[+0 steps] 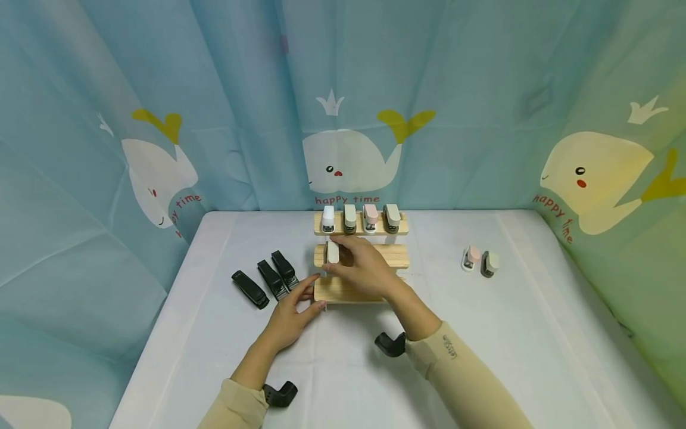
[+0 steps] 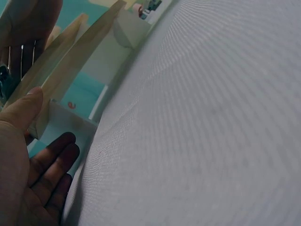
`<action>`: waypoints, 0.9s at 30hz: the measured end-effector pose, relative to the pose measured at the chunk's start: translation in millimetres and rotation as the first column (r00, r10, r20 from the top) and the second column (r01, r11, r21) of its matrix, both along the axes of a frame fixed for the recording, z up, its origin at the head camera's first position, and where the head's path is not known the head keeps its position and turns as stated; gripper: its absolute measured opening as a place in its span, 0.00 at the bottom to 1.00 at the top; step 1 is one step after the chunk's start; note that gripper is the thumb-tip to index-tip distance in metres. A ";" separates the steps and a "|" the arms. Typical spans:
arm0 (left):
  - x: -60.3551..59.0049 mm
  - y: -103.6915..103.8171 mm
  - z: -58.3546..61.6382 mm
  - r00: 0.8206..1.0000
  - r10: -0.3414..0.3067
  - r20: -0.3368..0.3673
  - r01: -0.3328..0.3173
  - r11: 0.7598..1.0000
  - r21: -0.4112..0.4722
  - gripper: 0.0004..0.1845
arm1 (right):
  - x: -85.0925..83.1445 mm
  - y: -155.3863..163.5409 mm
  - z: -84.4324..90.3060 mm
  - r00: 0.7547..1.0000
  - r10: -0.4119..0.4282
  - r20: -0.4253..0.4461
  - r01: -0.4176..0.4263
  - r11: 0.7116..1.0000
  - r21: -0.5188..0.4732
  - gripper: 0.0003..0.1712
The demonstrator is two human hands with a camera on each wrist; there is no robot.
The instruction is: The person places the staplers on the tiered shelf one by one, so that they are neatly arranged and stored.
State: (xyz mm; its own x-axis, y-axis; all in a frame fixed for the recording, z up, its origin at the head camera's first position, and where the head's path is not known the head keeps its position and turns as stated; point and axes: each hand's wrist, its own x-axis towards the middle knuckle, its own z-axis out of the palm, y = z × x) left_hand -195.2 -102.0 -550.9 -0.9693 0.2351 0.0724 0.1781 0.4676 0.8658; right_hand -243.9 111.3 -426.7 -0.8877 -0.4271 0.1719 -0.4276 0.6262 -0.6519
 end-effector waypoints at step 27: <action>-0.3 -0.4 -0.5 1.000 -0.017 -0.024 0.017 1.000 0.007 0.36 | -0.5 -10.9 -1.2 0.998 -0.043 -0.034 0.044 0.999 0.012 0.34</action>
